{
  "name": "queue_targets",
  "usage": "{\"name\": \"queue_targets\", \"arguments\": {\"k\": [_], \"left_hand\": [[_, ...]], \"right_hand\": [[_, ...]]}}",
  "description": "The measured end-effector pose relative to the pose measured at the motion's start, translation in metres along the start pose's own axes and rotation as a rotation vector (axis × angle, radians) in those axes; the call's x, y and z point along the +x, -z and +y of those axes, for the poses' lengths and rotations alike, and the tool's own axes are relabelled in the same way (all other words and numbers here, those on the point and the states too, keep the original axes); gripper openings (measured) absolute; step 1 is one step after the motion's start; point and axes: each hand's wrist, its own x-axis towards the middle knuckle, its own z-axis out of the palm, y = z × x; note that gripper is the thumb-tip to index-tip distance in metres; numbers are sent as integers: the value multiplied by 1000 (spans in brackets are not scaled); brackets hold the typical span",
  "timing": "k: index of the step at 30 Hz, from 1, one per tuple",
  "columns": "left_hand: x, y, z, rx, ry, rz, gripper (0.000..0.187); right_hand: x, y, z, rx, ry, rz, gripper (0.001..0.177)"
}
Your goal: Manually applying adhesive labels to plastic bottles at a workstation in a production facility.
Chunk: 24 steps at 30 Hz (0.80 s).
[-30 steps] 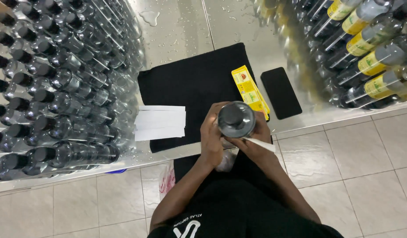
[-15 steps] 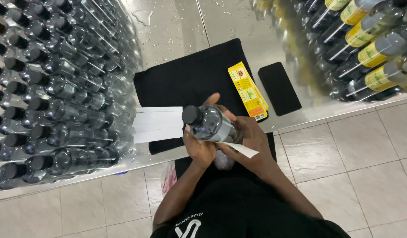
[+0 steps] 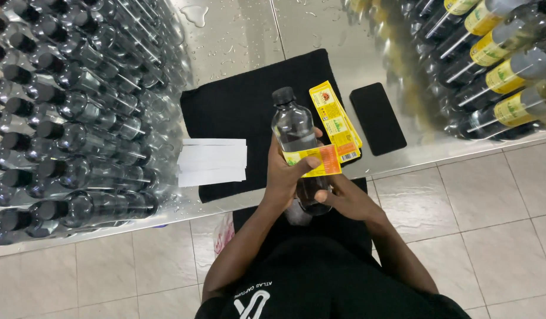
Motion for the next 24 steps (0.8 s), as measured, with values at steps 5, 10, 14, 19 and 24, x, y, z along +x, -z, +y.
{"name": "queue_targets", "arguments": {"k": [5, 10, 14, 19, 24], "left_hand": [[6, -11, 16, -74, 72, -60, 81], [6, -4, 16, 62, 61, -168, 84], [3, -12, 33, 144, 7, -137, 83], [-1, -22, 25, -11, -13, -63, 108], [-10, -2, 1, 115, 19, -96, 91]], "right_hand": [[2, -10, -2, -34, 123, 113, 49], [-6, -9, 2, -88, 173, 215, 43], [-6, -9, -2, -281, 246, 288, 60], [-11, -20, -8, -402, 280, 373, 65], [-11, -22, -26, -506, 360, 517, 66]]}}
